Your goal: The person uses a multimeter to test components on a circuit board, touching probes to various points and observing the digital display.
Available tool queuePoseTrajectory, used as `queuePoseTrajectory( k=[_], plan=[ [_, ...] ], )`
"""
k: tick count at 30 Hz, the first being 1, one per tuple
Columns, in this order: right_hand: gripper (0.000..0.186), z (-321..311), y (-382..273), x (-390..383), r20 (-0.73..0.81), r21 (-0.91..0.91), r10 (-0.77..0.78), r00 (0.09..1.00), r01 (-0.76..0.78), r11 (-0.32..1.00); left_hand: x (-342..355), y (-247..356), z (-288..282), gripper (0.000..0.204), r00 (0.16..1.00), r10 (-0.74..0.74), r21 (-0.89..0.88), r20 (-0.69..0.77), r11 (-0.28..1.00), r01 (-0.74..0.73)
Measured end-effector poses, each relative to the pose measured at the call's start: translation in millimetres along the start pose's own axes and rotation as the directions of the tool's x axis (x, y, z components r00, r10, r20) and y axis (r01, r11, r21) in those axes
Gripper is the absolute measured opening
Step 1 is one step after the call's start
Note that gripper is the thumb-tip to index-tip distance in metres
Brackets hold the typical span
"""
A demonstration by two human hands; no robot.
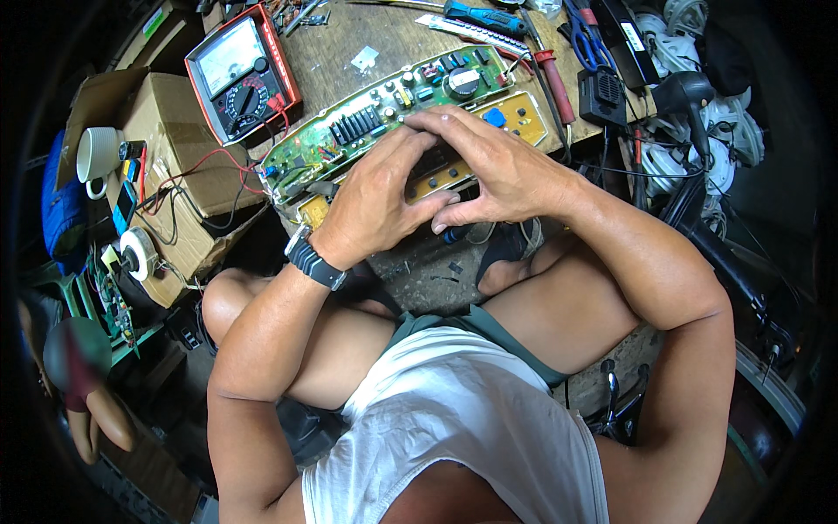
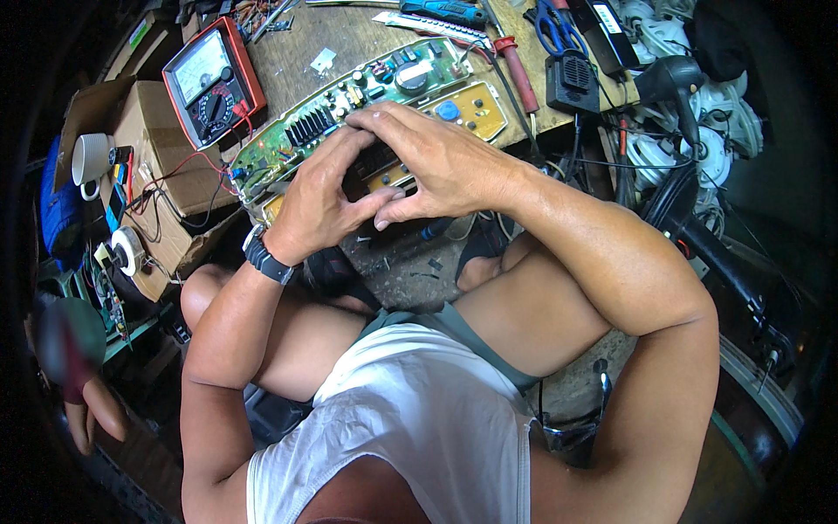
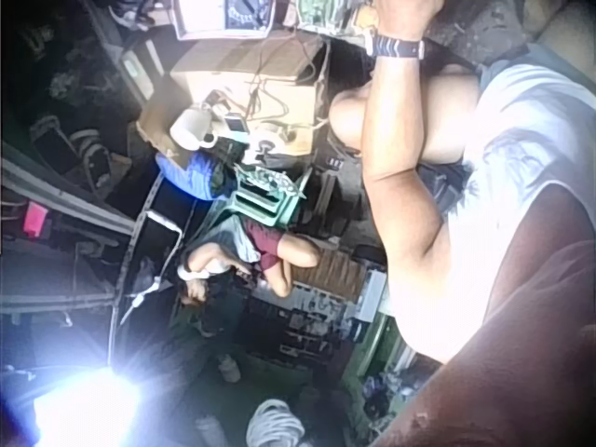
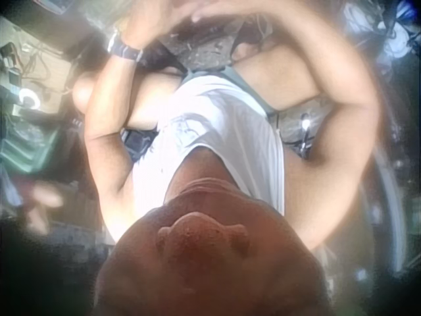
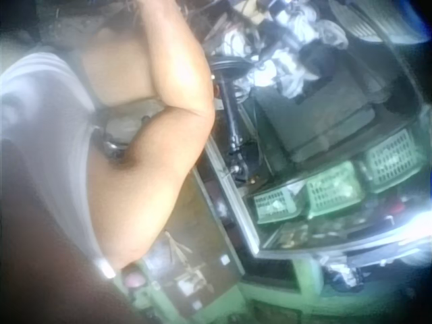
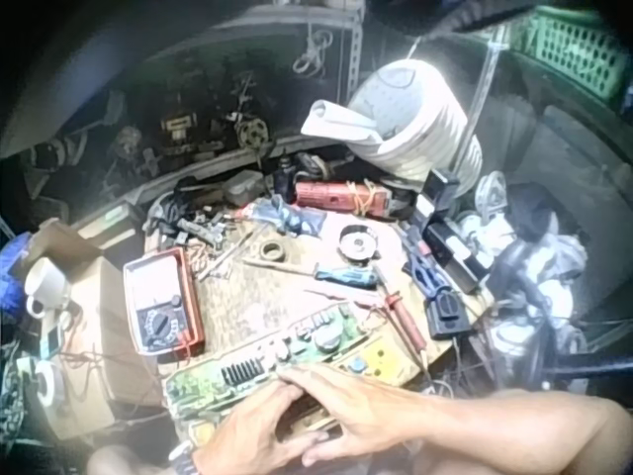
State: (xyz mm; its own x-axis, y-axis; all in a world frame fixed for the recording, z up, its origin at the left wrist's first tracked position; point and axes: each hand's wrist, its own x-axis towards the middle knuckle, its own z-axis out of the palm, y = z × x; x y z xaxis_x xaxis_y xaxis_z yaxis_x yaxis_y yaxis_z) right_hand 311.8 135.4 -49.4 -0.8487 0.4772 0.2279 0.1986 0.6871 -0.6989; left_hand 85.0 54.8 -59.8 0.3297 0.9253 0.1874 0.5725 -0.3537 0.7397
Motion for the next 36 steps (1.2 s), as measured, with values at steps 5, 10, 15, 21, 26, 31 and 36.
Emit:
queuePoseTrajectory(
  k=[5, 10, 15, 21, 26, 31, 36],
  plan=[
    [0.113, -0.6, -0.8, -2.0, 0.009, 0.018, 0.015, 1.000, -0.015, 1.000, -0.4, 0.7, -0.1, 0.073, 1.000, 0.009, 0.011, 0.008, 1.000, -0.009],
    [0.112, -2.4, -1.5, -4.6, 0.005, 0.020, 0.012, 1.000, -0.012, 1.000, 0.4, 2.6, -0.9, 0.072, 0.999, 0.000, 0.002, 0.033, 1.000, 0.000],
    [0.113, -3.7, -4.0, -6.6, 0.012, 0.010, 0.037, 0.999, -0.037, 0.999, -1.3, 0.1, 1.3, 0.071, 1.000, 0.023, 0.022, 0.014, 0.999, -0.023],
    [0.113, -4.9, -4.8, -8.9, 0.013, 0.004, 0.038, 0.999, -0.038, 0.999, 0.4, 3.8, -0.9, 0.072, 0.999, -0.015, 0.020, 0.045, 1.000, 0.014],
    [0.112, -6.4, -6.5, -8.7, 0.003, -0.008, 0.021, 1.000, -0.021, 1.000, 0.4, 2.9, -1.5, 0.073, 0.999, 0.003, 0.047, 0.042, 0.999, -0.005],
    [0.112, -6.5, -4.7, -8.8, 0.013, -0.008, 0.026, 1.000, -0.026, 1.000, -0.3, 3.0, -1.9, 0.075, 0.999, 0.004, 0.039, 0.035, 0.999, -0.005],
    [0.112, -6.2, -4.4, -9.8, 0.013, -0.013, 0.018, 1.000, -0.018, 1.000, -0.9, 2.3, -0.8, 0.075, 1.000, 0.020, 0.052, 0.023, 0.998, -0.021]
  ],
)
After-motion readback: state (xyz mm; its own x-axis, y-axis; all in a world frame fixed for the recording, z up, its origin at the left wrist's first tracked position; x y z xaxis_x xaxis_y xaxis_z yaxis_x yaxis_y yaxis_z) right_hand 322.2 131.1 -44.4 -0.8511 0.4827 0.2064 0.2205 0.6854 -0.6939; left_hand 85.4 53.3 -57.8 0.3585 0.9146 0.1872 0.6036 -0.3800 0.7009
